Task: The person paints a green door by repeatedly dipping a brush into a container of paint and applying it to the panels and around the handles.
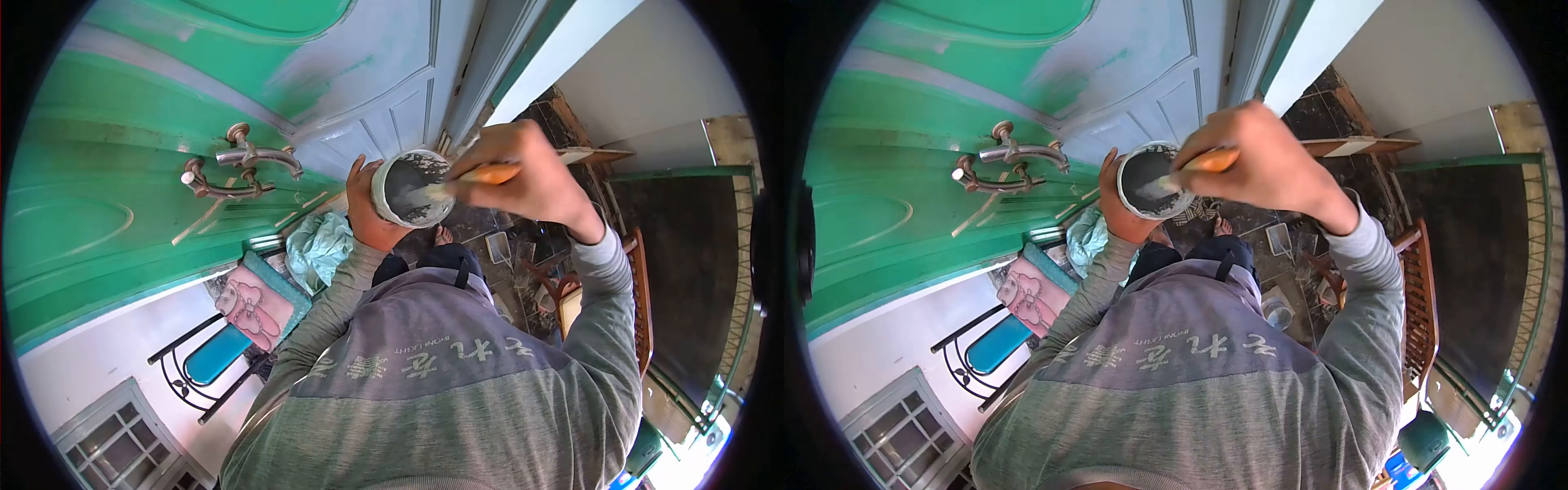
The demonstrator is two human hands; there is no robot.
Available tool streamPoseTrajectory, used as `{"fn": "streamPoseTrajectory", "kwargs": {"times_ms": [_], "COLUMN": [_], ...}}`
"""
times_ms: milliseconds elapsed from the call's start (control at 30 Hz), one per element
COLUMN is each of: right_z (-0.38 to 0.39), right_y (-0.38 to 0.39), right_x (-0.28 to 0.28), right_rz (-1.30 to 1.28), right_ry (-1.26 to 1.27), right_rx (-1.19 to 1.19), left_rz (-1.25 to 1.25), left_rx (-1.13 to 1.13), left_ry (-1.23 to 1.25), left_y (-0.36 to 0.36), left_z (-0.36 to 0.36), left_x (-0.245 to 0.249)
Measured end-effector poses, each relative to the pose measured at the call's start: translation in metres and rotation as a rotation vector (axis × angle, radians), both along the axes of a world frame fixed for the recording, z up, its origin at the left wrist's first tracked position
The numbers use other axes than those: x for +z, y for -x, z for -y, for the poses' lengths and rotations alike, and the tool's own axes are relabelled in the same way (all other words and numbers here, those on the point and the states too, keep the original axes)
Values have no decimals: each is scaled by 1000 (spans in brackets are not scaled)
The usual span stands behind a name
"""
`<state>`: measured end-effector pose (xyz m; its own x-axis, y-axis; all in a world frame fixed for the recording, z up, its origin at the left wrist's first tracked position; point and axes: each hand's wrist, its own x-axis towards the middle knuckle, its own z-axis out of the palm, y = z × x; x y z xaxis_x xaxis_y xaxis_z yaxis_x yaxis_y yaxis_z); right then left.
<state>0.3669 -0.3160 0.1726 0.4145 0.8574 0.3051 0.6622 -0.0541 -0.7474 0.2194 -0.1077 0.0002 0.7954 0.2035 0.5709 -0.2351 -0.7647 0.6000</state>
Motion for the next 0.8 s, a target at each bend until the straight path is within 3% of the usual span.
{"fn": "streamPoseTrajectory", "kwargs": {"times_ms": [133,267,367,500,600,700,800], "right_z": [25,36,35,10,0,3,21], "right_y": [3,7,17,22,25,20,12], "right_x": [1,-21,-2,-4,-17,-20,0], "right_rz": [-398,-679,-467,462,634,555,247], "right_ry": [29,-141,-6,-43,163,342,111], "right_rx": [-307,-388,-358,-120,-19,81,42], "left_rz": [9,33,68,70,66,123,111], "left_rx": [65,103,84,20,-4,-15,-6], "left_ry": [28,74,83,97,39,60,53], "left_y": [3,1,-5,-8,-12,-14,-11], "left_z": [-1,3,6,17,25,34,39], "left_x": [2,5,4,4,-1,-2,2]}}
